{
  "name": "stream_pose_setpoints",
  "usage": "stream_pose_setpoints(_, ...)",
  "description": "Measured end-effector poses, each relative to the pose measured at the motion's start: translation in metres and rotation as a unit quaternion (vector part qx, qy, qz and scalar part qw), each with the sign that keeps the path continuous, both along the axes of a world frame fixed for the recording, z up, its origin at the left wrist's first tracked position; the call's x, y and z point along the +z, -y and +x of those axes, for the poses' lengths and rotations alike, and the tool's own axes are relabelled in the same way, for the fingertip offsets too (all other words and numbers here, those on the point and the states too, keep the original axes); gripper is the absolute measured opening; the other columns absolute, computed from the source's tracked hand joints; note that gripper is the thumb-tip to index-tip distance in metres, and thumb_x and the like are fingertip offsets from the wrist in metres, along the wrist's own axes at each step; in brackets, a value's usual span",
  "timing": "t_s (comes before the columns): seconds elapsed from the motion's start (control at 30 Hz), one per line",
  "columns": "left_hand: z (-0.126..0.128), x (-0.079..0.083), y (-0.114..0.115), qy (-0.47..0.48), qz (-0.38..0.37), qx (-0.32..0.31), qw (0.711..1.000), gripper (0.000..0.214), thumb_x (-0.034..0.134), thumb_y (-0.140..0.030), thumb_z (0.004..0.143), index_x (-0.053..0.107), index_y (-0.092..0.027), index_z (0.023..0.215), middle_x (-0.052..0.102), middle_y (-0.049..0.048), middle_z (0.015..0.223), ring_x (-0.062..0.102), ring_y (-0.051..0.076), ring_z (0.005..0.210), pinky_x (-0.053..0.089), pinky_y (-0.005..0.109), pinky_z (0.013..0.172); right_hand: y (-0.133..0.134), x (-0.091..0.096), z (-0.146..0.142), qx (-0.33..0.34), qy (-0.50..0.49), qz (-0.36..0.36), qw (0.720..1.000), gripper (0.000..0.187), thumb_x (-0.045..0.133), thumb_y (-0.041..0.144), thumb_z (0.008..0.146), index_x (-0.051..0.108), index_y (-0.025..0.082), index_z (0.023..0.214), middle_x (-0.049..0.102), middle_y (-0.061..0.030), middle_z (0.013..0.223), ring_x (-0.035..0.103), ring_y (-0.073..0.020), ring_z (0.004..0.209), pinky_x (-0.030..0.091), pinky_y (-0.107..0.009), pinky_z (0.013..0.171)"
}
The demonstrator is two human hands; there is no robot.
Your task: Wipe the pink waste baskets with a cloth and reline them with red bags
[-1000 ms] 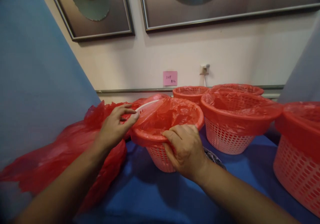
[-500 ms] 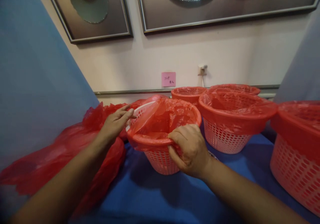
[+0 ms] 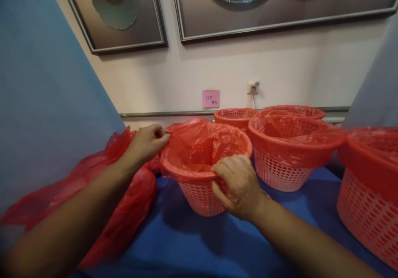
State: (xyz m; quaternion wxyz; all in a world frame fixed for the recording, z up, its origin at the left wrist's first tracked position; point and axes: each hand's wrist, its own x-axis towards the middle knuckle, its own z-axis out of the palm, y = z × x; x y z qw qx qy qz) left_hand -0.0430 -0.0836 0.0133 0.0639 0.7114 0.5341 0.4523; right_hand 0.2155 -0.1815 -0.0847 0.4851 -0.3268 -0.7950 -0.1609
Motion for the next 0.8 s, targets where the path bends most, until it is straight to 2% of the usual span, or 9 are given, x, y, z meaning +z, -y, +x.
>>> stream_pose_setpoints(0.13, -0.025, -0.021, 0.002, 0.224, -0.017, -0.003, 0.974, 0.025, 0.071, -0.022, 0.068, 0.051, -0.021, 0.053, 0.049, -0.0055, 0.051, 0.043, 0.010, 0.050, 0.034, 0.022, 0.049, 0.000, 0.002, 0.001, 0.003, 0.009, 0.001, 1.000, 0.006, 0.057, 0.019, 0.091, 0.060, 0.019, 0.096, 0.062, -0.0017, 0.081, 0.054, -0.0192, 0.075, 0.038, -0.037, 0.075)
stream_pose_setpoints(0.23, -0.027, -0.045, 0.015, 0.430, -0.094, -0.060, 0.896, 0.022, 0.075, -0.019, 0.068, 0.055, -0.020, 0.058, 0.055, -0.0057, 0.055, 0.051, 0.009, 0.051, 0.044, 0.020, 0.052, -0.009, 0.003, 0.006, 0.014, 0.015, -0.001, 1.000, 0.005, 0.059, 0.019, 0.089, 0.058, 0.020, 0.094, 0.062, -0.0005, 0.079, 0.054, -0.0185, 0.074, 0.037, -0.036, 0.074)
stream_pose_setpoints(0.33, -0.019, -0.063, 0.028, 0.528, -0.163, -0.108, 0.826, 0.012, 0.072, -0.011, 0.071, 0.063, -0.018, 0.067, 0.068, -0.0004, 0.067, 0.064, 0.012, 0.062, 0.057, 0.023, 0.063, -0.024, 0.002, 0.020, 0.013, 0.015, -0.014, 1.000, 0.008, 0.060, 0.018, 0.085, 0.056, 0.021, 0.091, 0.064, -0.0016, 0.084, 0.057, -0.0191, 0.078, 0.039, -0.037, 0.076)
stream_pose_setpoints(0.4, -0.011, -0.067, 0.036, 0.573, -0.198, -0.116, 0.786, 0.009, 0.068, -0.006, 0.076, 0.068, -0.016, 0.075, 0.074, 0.0039, 0.078, 0.070, 0.013, 0.070, 0.060, 0.025, 0.071, -0.032, 0.001, 0.030, -0.017, 0.010, -0.033, 0.999, 0.011, 0.059, 0.015, 0.082, 0.056, 0.021, 0.091, 0.066, -0.0036, 0.091, 0.061, -0.0215, 0.085, 0.042, -0.040, 0.081)
stream_pose_setpoints(0.5, -0.001, -0.065, 0.048, 0.638, -0.253, -0.132, 0.715, 0.011, 0.064, -0.009, 0.086, 0.069, -0.014, 0.079, 0.074, 0.0056, 0.078, 0.071, 0.012, 0.069, 0.061, 0.024, 0.070, -0.032, 0.000, 0.037, -0.082, -0.015, -0.030, 0.996, 0.023, 0.057, 0.013, 0.081, 0.059, 0.021, 0.103, 0.067, -0.0090, 0.110, 0.063, -0.0282, 0.104, 0.043, -0.048, 0.091)
stream_pose_setpoints(0.57, 0.004, -0.062, 0.055, 0.639, -0.276, -0.150, 0.702, 0.013, 0.063, -0.015, 0.091, 0.070, -0.014, 0.081, 0.074, 0.0060, 0.077, 0.071, 0.013, 0.066, 0.061, 0.024, 0.067, -0.023, -0.002, 0.032, -0.104, -0.035, 0.010, 0.994, 0.036, 0.058, 0.013, 0.083, 0.057, 0.020, 0.118, 0.063, -0.0138, 0.126, 0.060, -0.0323, 0.116, 0.044, -0.052, 0.096)
stream_pose_setpoints(0.63, 0.007, -0.061, 0.062, 0.626, -0.287, -0.164, 0.706, 0.009, 0.067, -0.018, 0.090, 0.071, -0.014, 0.084, 0.073, 0.0050, 0.076, 0.070, 0.012, 0.062, 0.060, 0.023, 0.063, -0.010, -0.007, 0.018, -0.094, -0.024, 0.056, 0.994, 0.045, 0.062, 0.016, 0.086, 0.053, 0.020, 0.130, 0.057, -0.0167, 0.136, 0.057, -0.0335, 0.123, 0.045, -0.054, 0.100)
stream_pose_setpoints(0.73, 0.011, -0.065, 0.069, 0.602, -0.292, -0.184, 0.720, 0.008, 0.076, -0.017, 0.084, 0.070, -0.014, 0.080, 0.070, 0.0010, 0.069, 0.065, 0.009, 0.056, 0.056, 0.020, 0.058, 0.003, -0.017, -0.009, -0.062, 0.036, 0.100, 0.992, 0.047, 0.067, 0.018, 0.088, 0.052, 0.024, 0.132, 0.057, -0.0144, 0.140, 0.056, -0.0311, 0.126, 0.045, -0.053, 0.104)
stream_pose_setpoints(0.8, 0.012, -0.069, 0.072, 0.587, -0.302, -0.193, 0.726, 0.011, 0.079, -0.020, 0.082, 0.070, -0.014, 0.078, 0.069, 0.0004, 0.067, 0.065, 0.009, 0.056, 0.055, 0.020, 0.058, 0.001, -0.020, -0.023, -0.072, 0.049, 0.124, 0.988, 0.044, 0.065, 0.013, 0.088, 0.055, 0.025, 0.130, 0.059, -0.0123, 0.140, 0.055, -0.0292, 0.129, 0.044, -0.050, 0.105)
